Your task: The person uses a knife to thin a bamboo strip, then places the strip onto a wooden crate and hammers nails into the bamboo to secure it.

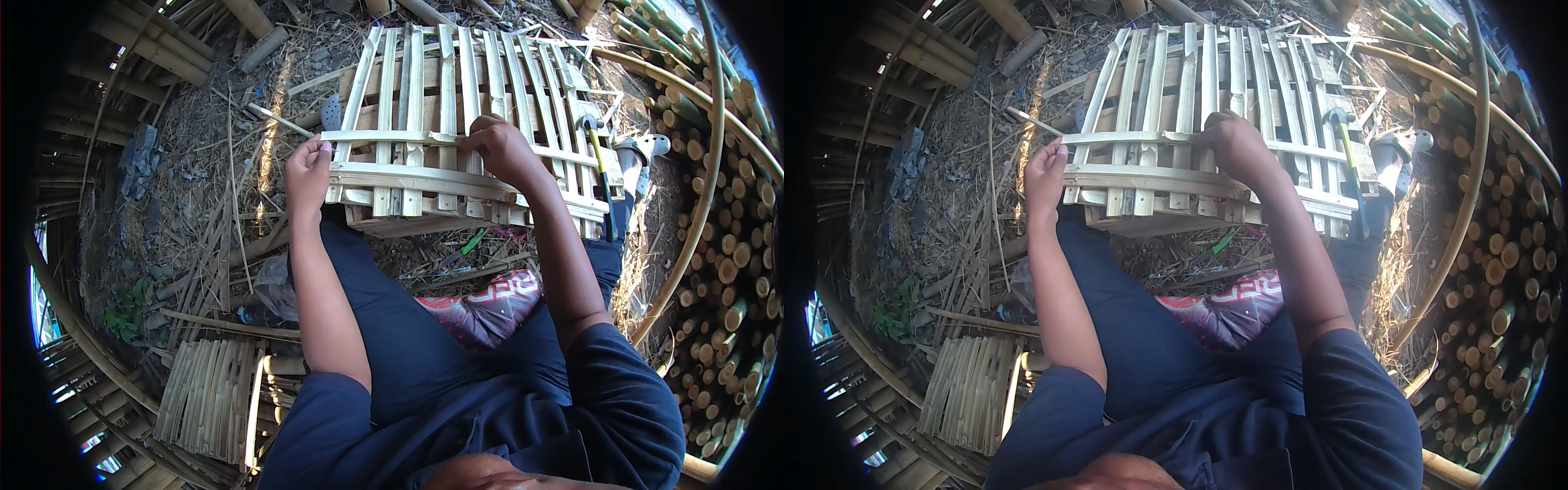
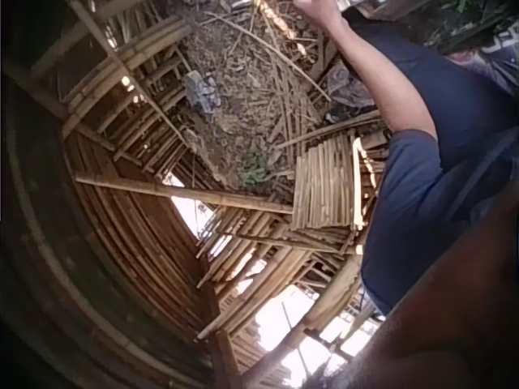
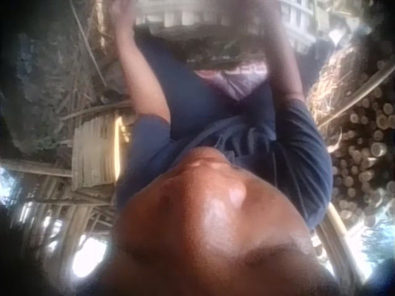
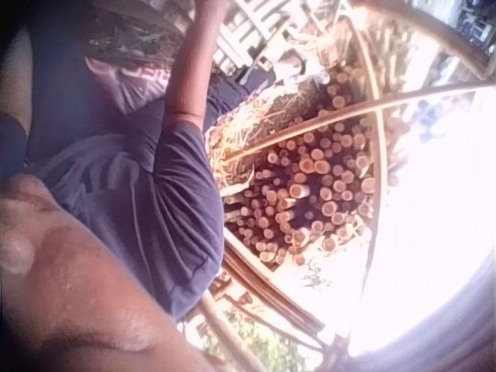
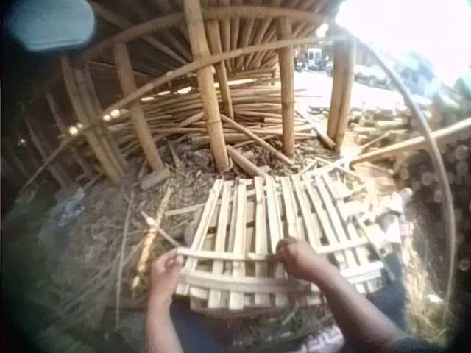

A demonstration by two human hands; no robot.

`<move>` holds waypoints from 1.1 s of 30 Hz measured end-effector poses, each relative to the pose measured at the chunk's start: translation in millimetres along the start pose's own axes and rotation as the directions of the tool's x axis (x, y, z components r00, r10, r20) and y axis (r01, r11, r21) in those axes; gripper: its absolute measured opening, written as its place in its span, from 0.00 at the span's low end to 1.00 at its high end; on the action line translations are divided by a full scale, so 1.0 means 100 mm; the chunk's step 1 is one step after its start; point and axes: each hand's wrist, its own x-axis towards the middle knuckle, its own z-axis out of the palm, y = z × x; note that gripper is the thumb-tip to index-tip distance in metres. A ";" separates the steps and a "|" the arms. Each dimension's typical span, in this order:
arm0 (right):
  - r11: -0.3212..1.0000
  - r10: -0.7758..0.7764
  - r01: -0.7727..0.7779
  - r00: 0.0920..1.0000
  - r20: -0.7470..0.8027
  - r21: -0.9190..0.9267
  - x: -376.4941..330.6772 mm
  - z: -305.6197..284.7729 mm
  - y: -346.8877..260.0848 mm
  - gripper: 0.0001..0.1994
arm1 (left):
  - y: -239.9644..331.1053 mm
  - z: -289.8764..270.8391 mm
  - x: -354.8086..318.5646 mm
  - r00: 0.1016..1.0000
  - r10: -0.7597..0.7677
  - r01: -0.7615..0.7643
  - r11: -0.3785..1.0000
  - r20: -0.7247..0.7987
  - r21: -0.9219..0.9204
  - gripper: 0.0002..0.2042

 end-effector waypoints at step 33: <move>0.990 0.096 -0.092 0.995 0.030 -0.110 -0.09 -0.07 -0.16 0.19 | -0.05 -0.08 0.03 0.997 0.039 -0.036 0.998 -0.071 0.053 0.11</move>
